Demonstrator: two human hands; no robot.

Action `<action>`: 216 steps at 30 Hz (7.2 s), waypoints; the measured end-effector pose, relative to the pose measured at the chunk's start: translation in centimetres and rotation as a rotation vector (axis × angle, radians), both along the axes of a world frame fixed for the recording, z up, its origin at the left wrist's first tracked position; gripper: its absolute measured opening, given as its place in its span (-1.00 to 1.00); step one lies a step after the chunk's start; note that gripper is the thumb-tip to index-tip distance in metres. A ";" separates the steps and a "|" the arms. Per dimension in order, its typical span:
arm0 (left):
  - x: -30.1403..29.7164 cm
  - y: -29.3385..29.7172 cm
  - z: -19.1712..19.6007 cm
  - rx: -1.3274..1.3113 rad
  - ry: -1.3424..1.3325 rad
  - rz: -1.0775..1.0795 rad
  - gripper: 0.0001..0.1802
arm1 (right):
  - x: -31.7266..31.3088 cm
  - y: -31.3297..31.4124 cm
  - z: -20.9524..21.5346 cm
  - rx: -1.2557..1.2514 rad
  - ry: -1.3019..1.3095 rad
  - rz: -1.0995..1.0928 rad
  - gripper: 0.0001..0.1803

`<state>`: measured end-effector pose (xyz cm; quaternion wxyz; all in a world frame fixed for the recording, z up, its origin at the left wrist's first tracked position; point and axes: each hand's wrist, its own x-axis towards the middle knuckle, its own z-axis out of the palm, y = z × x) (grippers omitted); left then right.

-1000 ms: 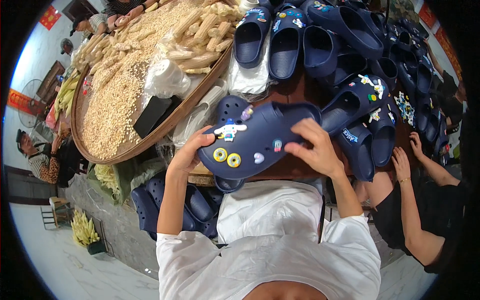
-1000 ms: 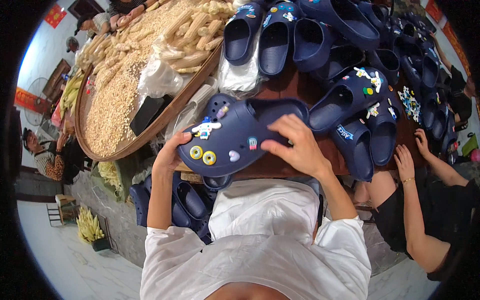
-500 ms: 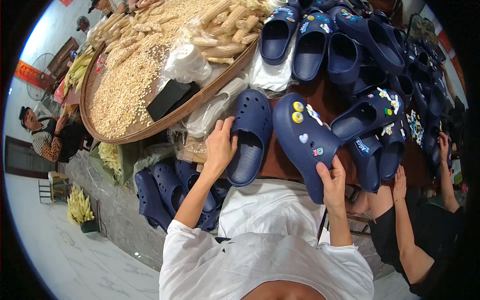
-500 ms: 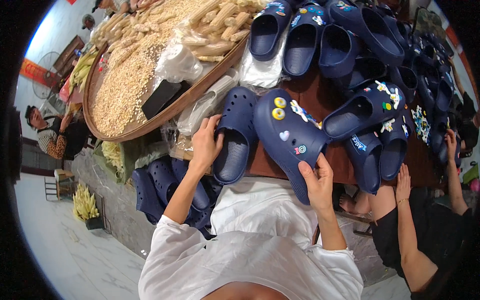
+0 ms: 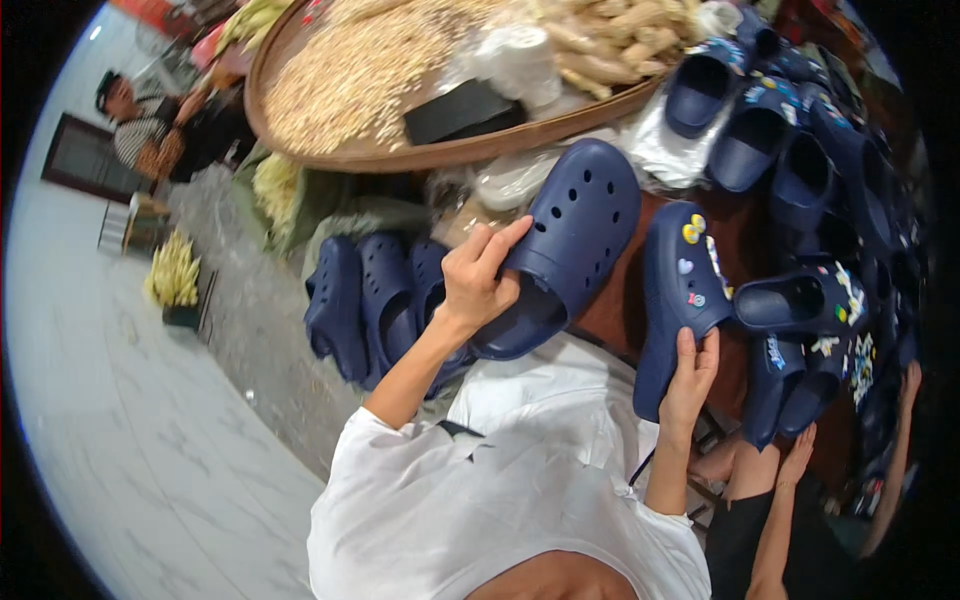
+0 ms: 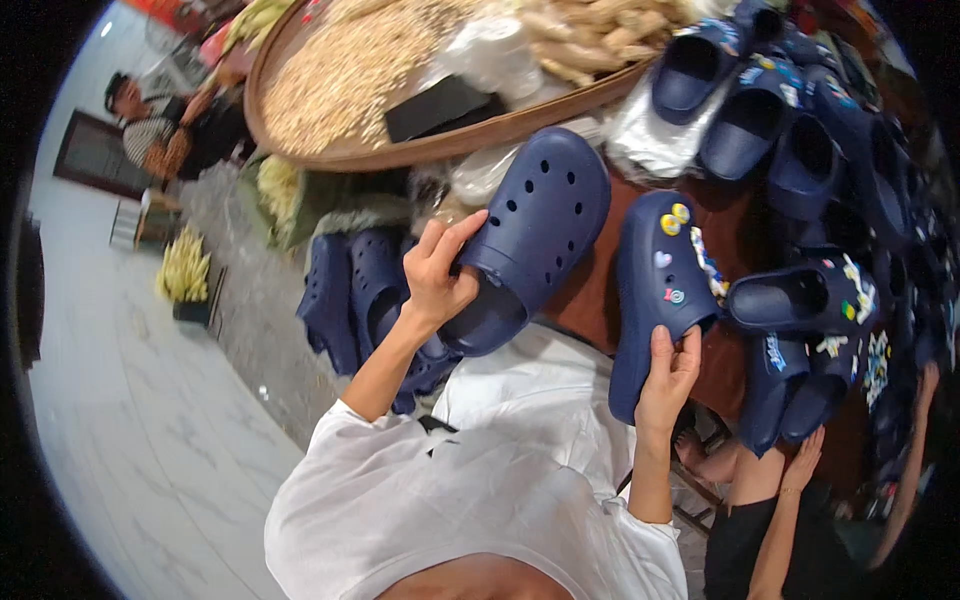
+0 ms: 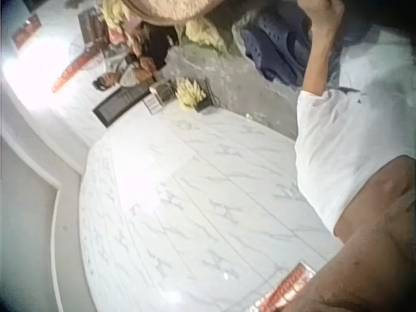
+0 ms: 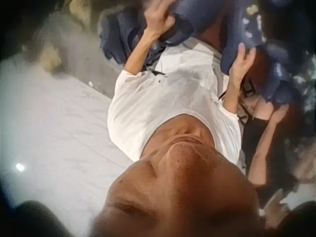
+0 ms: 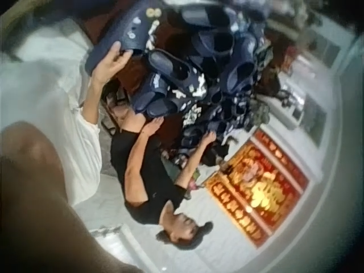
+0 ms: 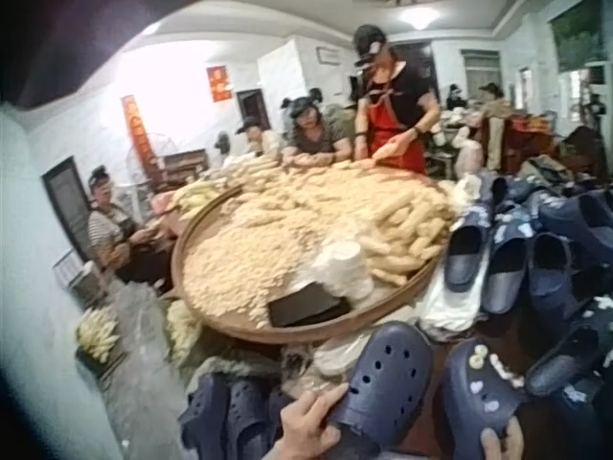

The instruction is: Decorating blue clog shoes by pushing plastic charms into the ventilation holes.

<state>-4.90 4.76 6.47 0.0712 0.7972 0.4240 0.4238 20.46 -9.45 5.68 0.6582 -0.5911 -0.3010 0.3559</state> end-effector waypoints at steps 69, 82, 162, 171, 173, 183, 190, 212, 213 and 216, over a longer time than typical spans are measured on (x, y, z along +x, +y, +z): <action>-15.2 -5.8 -14.1 -0.495 -0.049 0.719 -0.40 | 2.4 4.4 -5.9 -0.205 -0.566 -0.005 -0.63; 3.2 -2.1 -4.6 -0.387 -0.344 -0.036 -0.71 | 0.7 2.7 -4.5 -0.197 -0.358 0.052 -0.61; 11.2 2.2 -4.2 -0.600 -0.190 -0.243 -0.82 | 1.2 4.5 -3.4 -0.143 -0.687 0.087 -0.50; 14.3 -1.6 0.3 -0.449 -0.227 -0.444 -0.93 | 1.4 5.0 -1.9 0.223 -0.824 0.009 -0.57; 14.4 -1.8 0.4 -0.428 -0.171 -0.422 -0.93 | 1.6 4.8 -2.2 0.232 -0.853 -0.017 -0.60; 13.1 -5.9 -3.2 -0.803 -0.363 -0.469 -0.79 | 7.9 4.7 -4.9 -0.197 -1.135 -0.167 -0.79; 15.3 -4.8 -6.3 -1.282 -0.784 -0.338 -0.66 | 7.1 7.3 -3.4 -0.184 -0.988 -0.153 -0.78; 16.3 -3.8 -3.4 -1.627 -1.423 -0.158 -0.81 | 5.3 10.7 -1.6 -0.410 -0.706 0.174 -0.36; 15.7 -4.1 -3.8 -1.647 -1.401 -0.137 -0.79 | 4.9 10.3 -1.8 -0.355 -0.686 0.193 -0.39; 14.9 -5.1 -4.3 -1.681 -1.349 -0.101 -0.75 | 3.9 8.4 -1.9 -0.251 -0.689 0.252 -0.54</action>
